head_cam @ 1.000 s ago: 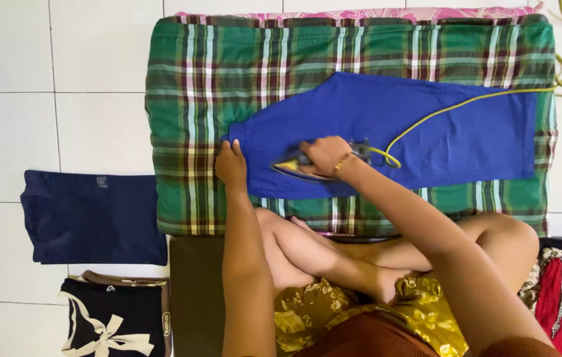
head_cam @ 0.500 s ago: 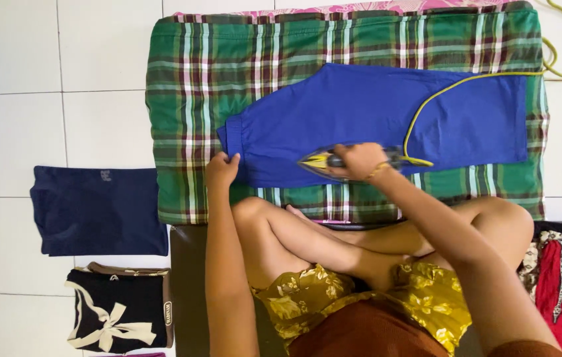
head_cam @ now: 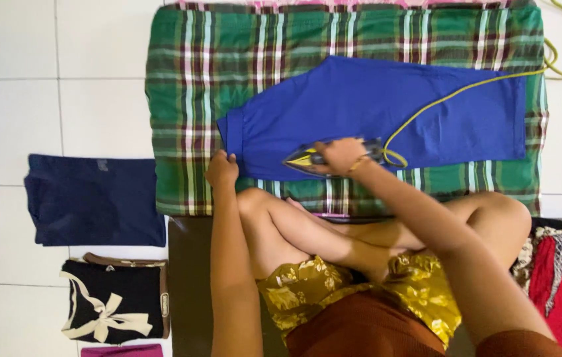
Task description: Ironing a pair of blue pants while sitting on the floor.
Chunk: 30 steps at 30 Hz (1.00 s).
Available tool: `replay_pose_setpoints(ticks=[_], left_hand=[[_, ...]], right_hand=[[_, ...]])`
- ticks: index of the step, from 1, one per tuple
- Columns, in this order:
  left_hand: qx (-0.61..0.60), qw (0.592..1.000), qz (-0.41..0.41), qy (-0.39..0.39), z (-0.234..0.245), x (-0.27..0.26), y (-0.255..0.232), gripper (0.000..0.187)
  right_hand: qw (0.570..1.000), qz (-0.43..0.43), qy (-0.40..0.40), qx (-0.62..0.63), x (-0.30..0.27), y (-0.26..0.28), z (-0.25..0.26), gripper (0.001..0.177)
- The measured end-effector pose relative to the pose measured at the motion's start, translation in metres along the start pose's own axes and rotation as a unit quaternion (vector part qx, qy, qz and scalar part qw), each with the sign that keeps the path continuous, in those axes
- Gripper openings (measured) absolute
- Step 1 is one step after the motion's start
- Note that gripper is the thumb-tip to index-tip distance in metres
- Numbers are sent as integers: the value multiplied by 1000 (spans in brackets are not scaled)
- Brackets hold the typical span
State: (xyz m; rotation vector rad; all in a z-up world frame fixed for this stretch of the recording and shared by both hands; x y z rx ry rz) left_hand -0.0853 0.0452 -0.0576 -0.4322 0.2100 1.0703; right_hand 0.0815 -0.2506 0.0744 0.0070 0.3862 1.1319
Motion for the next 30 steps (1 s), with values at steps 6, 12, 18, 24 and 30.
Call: replay_pose_setpoints(ticks=[6, 12, 18, 24, 30], left_hand=[[-7, 1000, -3, 0, -2, -2, 1, 30], [-3, 1000, -14, 6, -3, -3, 6, 29], [3, 998, -53, -44, -7, -1, 7, 30], [-12, 985, -98, -138, 41, -17, -34, 28], [-72, 962, -181, -189, 21, 12, -54, 31]], right_hand=[[988, 70, -135, -27, -38, -25, -18, 52], [993, 26, -113, -5, 12, 36, 6, 59], [994, 14, -94, 52, 56, 52, -18, 55], [996, 22, -88, -1, 17, 4, -29, 58], [990, -67, -119, -45, -48, -69, -17, 58]])
Point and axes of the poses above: each hand's wrist, its own x-axis towards the middle knuckle, its own z-axis out of the back of the hand, y = z × x, the point moved 4 cm from there along x, towards the middle knuckle, and after that the axes turned 6 degrees about z, right-handed, at the moved point
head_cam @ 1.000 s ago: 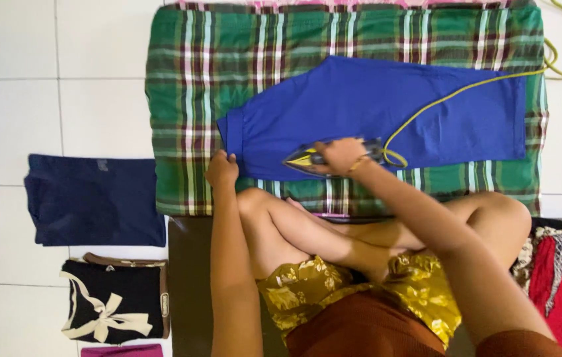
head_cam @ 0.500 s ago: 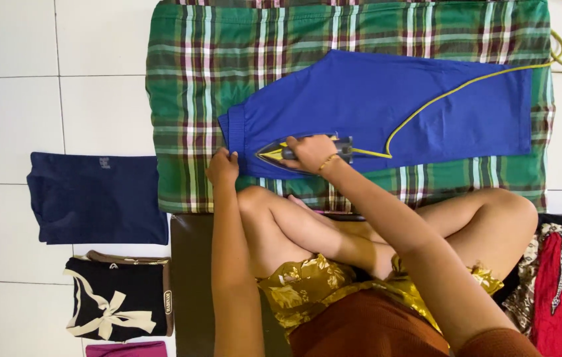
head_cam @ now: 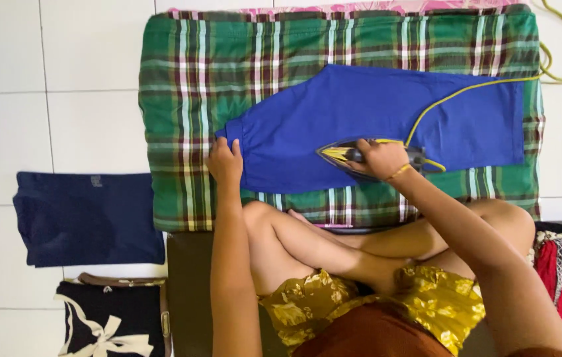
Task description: Ironing a pair of blue pants while sitting on the floor.
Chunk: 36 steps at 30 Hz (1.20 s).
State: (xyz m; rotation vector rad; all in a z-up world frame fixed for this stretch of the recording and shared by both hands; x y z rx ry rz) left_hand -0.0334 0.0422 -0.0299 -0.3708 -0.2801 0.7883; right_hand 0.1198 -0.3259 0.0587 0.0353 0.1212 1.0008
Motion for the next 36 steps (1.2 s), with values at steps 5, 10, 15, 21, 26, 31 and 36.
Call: replay_pose_setpoints(ticks=[5, 10, 15, 21, 26, 31, 36], left_hand=[[25, 998, 48, 18, -18, 6, 6, 28], [26, 997, 68, 16, -10, 5, 8, 27], [0, 998, 63, 15, -2, 4, 3, 26], [-11, 998, 66, 16, 7, 3, -3, 29], [-43, 997, 62, 16, 14, 6, -4, 25], [-58, 998, -5, -16, 34, 8, -37, 36], [75, 990, -49, 107, 4, 3, -23, 59]], right_hand=[[1000, -15, 4, 22, 32, 29, -7, 57], [994, 22, -79, 78, 107, 106, -9, 54], [992, 12, 2, 127, 140, 128, -19, 50], [995, 75, 27, 51, 86, 64, -24, 62], [999, 1, 37, -12, 40, 1, 8, 56], [999, -41, -2, -18, 41, 4, -1, 56], [994, -69, -54, 73, 109, 60, -12, 55]])
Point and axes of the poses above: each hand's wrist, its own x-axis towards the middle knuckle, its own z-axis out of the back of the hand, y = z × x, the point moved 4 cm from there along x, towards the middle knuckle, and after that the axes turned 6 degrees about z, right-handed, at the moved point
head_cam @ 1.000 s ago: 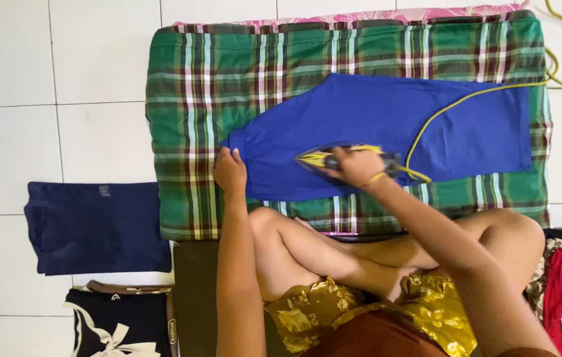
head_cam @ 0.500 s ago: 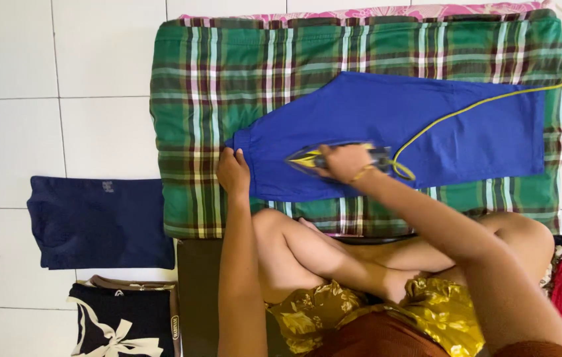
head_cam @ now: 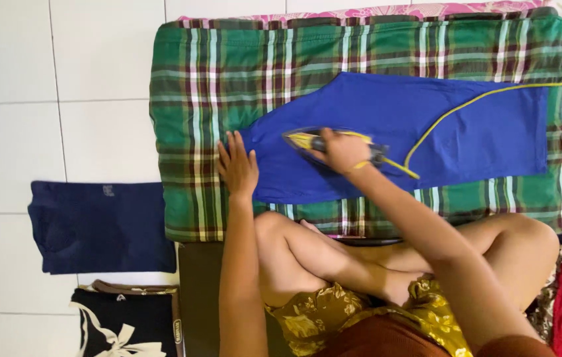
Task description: Ironing a pair of blue pants while sitting on the floor.
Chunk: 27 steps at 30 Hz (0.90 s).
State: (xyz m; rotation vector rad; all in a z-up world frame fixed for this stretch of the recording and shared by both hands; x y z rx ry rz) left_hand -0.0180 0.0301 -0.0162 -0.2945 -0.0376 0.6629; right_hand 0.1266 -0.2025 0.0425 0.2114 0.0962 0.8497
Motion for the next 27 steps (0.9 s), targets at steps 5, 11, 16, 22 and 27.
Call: replay_pose_setpoints(ticks=[5, 11, 16, 22, 27], left_hand=[[17, 997, 44, 69, -6, -2, 2, 70], [45, 995, 40, 80, -19, 2, 6, 70], [70, 992, 41, 92, -18, 2, 10, 70], [94, 990, 48, 92, -2, 0, -3, 69], [57, 996, -62, -8, 19, -10, -48, 70]], right_hand=[[999, -20, 41, 16, 55, 57, -19, 56], [998, -12, 64, 7, 37, 15, -4, 54], [997, -21, 54, -47, -38, -111, 17, 57], [960, -263, 66, -65, -129, -265, 78, 63], [975, -209, 75, -20, -138, -275, 73, 61]])
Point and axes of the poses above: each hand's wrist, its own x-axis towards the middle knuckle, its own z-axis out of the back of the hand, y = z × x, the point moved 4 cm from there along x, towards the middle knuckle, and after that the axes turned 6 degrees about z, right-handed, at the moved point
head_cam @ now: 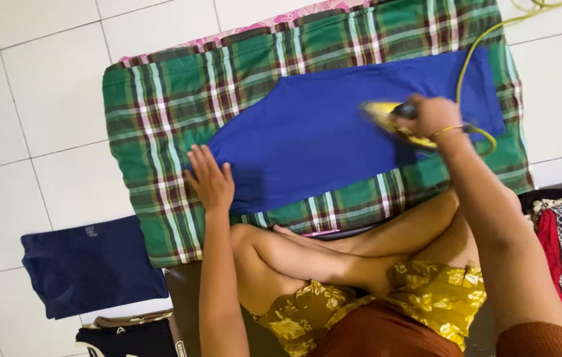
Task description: Ironing a pair of blue pants while sitting on the floor.
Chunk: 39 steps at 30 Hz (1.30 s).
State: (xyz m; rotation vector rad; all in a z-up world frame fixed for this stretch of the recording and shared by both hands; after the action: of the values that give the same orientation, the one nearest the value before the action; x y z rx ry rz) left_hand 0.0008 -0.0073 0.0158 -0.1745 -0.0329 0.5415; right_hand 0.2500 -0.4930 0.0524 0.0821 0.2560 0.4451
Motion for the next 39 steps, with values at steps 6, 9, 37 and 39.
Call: replay_pose_setpoints(ticks=[6, 9, 37, 39], left_hand=[[50, 985, -120, 111, -25, -17, -31, 85], [74, 979, -112, 156, -30, -14, -26, 96], [105, 955, -76, 268, -23, -14, -29, 122], [94, 958, -82, 258, -25, -8, -27, 126]], right_hand=[[955, 285, 6, -88, -21, 170, -37, 60], [960, 267, -85, 20, 6, 222, -61, 48], [974, 192, -38, -111, -7, -20, -37, 34], [990, 7, -121, -72, 18, -45, 4, 57]])
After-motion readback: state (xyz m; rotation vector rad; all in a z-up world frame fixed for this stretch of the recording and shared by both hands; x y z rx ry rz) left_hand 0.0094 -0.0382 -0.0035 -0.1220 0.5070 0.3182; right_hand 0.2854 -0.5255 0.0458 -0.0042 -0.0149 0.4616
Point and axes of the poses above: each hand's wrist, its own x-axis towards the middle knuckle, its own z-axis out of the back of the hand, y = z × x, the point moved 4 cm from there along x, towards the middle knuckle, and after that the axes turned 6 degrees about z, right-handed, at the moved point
